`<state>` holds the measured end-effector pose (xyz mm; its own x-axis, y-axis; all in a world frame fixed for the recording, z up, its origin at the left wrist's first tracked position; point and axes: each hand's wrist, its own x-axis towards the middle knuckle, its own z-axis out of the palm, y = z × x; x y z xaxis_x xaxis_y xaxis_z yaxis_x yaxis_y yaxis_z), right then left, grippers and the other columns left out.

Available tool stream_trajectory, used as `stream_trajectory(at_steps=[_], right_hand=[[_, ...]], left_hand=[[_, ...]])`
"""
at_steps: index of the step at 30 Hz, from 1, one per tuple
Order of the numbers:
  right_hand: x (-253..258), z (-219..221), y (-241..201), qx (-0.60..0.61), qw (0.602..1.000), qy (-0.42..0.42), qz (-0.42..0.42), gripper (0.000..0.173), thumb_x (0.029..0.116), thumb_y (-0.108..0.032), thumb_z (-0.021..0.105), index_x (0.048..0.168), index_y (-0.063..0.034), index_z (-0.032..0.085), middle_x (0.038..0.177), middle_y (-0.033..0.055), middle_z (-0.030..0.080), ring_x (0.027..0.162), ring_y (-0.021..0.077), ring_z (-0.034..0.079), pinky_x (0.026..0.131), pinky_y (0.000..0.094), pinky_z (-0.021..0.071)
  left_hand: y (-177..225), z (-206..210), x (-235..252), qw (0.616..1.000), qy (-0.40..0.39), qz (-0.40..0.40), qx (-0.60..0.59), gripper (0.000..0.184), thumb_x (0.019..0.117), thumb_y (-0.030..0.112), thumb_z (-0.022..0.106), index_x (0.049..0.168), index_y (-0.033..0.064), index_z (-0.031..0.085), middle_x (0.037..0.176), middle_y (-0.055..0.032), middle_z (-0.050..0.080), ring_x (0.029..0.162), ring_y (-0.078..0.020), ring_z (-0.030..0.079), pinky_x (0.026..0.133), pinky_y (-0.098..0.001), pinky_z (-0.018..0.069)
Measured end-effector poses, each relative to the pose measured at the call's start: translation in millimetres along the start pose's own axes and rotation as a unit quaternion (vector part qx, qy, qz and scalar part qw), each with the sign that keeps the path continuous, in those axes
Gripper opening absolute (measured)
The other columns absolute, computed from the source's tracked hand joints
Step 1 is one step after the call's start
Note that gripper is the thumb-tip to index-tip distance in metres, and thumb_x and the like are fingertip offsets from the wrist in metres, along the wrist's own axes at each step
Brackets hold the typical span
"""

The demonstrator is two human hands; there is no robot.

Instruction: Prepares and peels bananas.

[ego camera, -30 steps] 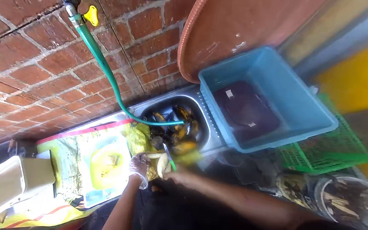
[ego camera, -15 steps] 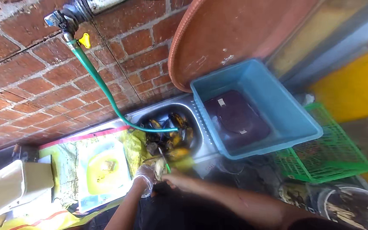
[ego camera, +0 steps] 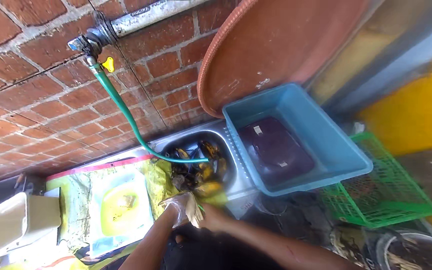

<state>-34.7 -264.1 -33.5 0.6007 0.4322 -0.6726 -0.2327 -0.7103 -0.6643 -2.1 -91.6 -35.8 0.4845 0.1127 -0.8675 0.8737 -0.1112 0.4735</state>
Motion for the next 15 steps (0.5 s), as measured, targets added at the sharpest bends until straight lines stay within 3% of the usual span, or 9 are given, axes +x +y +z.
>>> stream_trajectory(at_steps=[3, 6, 8, 11, 13, 15], right_hand=[[-2.4, -2.7, -5.6, 0.013, 1.000, 0.011, -0.006, 0.065, 0.0783, -0.026, 0.084, 0.136, -0.0084, 0.060, 0.124, 0.0153, 0.069, 0.116, 0.0304, 0.066, 0.100, 0.0563, 0.0529], [-7.3, -7.0, 0.2, 0.090, 0.995, 0.022, -0.020, 0.056, 0.0769, -0.031, 0.087, 0.122, -0.0063, 0.065, 0.103, 0.0096, 0.073, 0.094, 0.0228, 0.072, 0.089, 0.0484, 0.0587], [-13.8, -14.6, 4.5, 0.153, 0.986, 0.040, -0.062, 0.045, 0.0855, -0.033, 0.082, 0.117, -0.0037, 0.068, 0.101, 0.0071, 0.075, 0.093, 0.0189, 0.073, 0.090, 0.0427, 0.0604], [-0.6, -32.5, -9.5, 0.145, 0.969, 0.160, -0.124, 0.028, 0.0957, -0.032, 0.069, 0.107, -0.0069, 0.072, 0.098, 0.0032, 0.077, 0.092, 0.0158, 0.075, 0.088, 0.0403, 0.0625], [22.9, -45.9, -38.9, 0.062, 0.973, 0.197, -0.106, 0.032, 0.0951, -0.035, 0.071, 0.113, -0.0090, 0.073, 0.104, 0.0055, 0.076, 0.097, 0.0191, 0.074, 0.090, 0.0461, 0.0604], [59.3, -49.3, -72.7, -0.043, 0.982, 0.163, -0.080, 0.045, 0.0945, -0.042, 0.072, 0.127, -0.0104, 0.068, 0.114, 0.0088, 0.074, 0.107, 0.0243, 0.072, 0.097, 0.0506, 0.0570]], left_hand=[[18.0, 7.0, 10.0, 0.998, 0.015, -0.016, -0.055, 0.049, 0.1047, 0.047, 0.054, 0.132, 0.0067, 0.060, 0.118, -0.0160, 0.067, 0.105, -0.0266, 0.065, 0.089, -0.0472, 0.0550], [14.8, 13.1, 13.3, 0.998, 0.008, 0.000, -0.058, 0.051, 0.1067, 0.047, 0.050, 0.135, 0.0052, 0.059, 0.124, -0.0173, 0.066, 0.111, -0.0271, 0.064, 0.094, -0.0472, 0.0543], [9.2, 1.6, -1.5, 0.996, -0.018, 0.026, -0.082, 0.051, 0.1082, 0.046, 0.047, 0.136, 0.0046, 0.059, 0.122, -0.0168, 0.067, 0.109, -0.0264, 0.065, 0.094, -0.0469, 0.0547], [8.4, -42.0, -42.1, 0.966, -0.105, 0.048, -0.232, 0.042, 0.1106, 0.042, 0.039, 0.112, 0.0056, 0.059, 0.081, -0.0078, 0.064, 0.065, -0.0170, 0.063, 0.059, -0.0331, 0.0565], [-2.5, -85.1, -65.7, 0.928, -0.203, 0.073, -0.304, 0.048, 0.1117, 0.044, 0.032, 0.114, 0.0049, 0.059, 0.084, -0.0081, 0.064, 0.063, -0.0157, 0.062, 0.055, -0.0286, 0.0548], [-14.3, -131.7, -87.8, 0.904, -0.225, 0.102, -0.350, 0.050, 0.1115, 0.043, 0.030, 0.123, 0.0045, 0.060, 0.090, -0.0092, 0.065, 0.065, -0.0153, 0.062, 0.054, -0.0265, 0.0535]])
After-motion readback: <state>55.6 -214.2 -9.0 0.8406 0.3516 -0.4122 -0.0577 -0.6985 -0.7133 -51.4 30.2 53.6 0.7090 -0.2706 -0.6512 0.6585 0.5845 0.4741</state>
